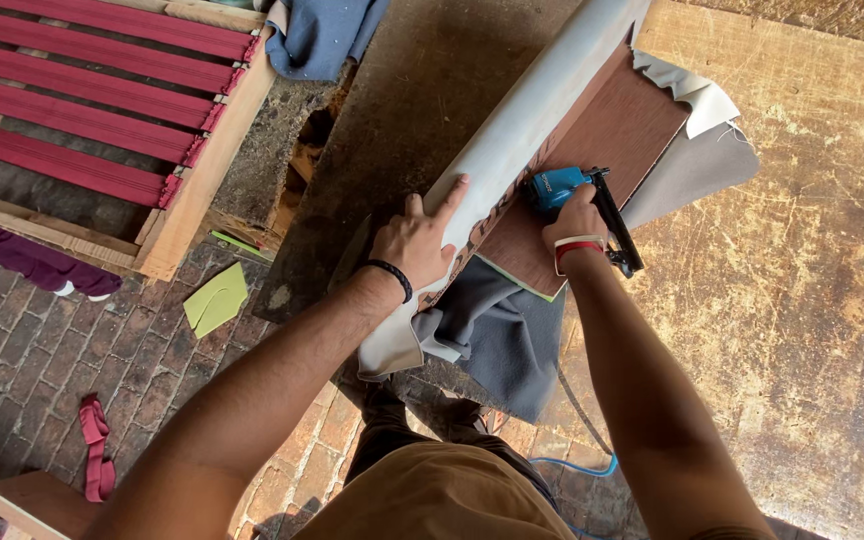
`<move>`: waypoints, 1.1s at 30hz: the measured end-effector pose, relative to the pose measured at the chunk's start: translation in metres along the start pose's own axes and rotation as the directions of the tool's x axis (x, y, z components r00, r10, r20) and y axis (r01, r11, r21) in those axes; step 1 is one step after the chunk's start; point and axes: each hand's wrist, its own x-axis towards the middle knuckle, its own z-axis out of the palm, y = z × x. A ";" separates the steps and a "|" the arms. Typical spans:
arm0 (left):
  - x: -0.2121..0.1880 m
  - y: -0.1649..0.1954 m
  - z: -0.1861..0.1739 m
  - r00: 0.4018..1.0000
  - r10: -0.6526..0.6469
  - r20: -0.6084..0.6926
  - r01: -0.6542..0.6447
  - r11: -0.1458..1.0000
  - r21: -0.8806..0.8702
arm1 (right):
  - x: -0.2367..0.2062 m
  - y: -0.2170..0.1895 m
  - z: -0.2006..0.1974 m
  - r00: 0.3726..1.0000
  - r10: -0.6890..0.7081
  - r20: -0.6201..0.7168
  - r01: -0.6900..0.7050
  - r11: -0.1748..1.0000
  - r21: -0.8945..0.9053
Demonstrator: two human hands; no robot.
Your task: The person wraps a light-colored fabric around a rectangular wooden frame with foam padding. They smooth the fabric, fold the edges, and secure it using a pneumatic staple gun. The person trims excess fabric with scissors and continues stapling along the edges to complete the upholstery.
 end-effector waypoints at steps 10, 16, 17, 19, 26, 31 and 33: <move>-0.001 0.001 -0.004 1.000 0.013 0.010 -0.014 0.990 0.139 | -0.111 -0.029 -0.057 0.981 -0.140 0.131 0.006 0.704 0.711; 0.000 0.002 -0.003 0.999 -0.010 0.052 0.000 0.982 0.189 | -0.112 -0.025 -0.051 0.937 -0.349 -0.018 0.323 0.845 0.425; 0.001 0.002 -0.002 0.999 0.003 0.045 -0.012 0.982 0.191 | -0.115 -0.023 -0.050 0.941 -0.338 0.011 0.296 0.839 0.457; 0.000 0.003 -0.002 1.000 0.007 0.026 -0.012 0.981 0.196 | -0.124 -0.022 -0.044 0.938 -0.338 0.079 0.250 0.815 0.523; -0.004 0.011 -0.009 0.995 -0.041 0.096 0.022 0.981 0.193 | -0.148 -0.023 -0.030 0.897 -0.438 0.064 0.345 0.782 0.519; -0.013 -0.004 -0.010 0.979 0.001 0.206 -0.039 0.982 0.185 | -0.158 -0.021 -0.024 0.930 -0.361 0.072 0.292 0.844 0.450; -0.015 -0.019 -0.007 0.985 0.161 0.056 -0.152 0.979 -0.140 | -0.162 -0.019 -0.026 0.931 -0.359 0.063 0.293 0.841 0.456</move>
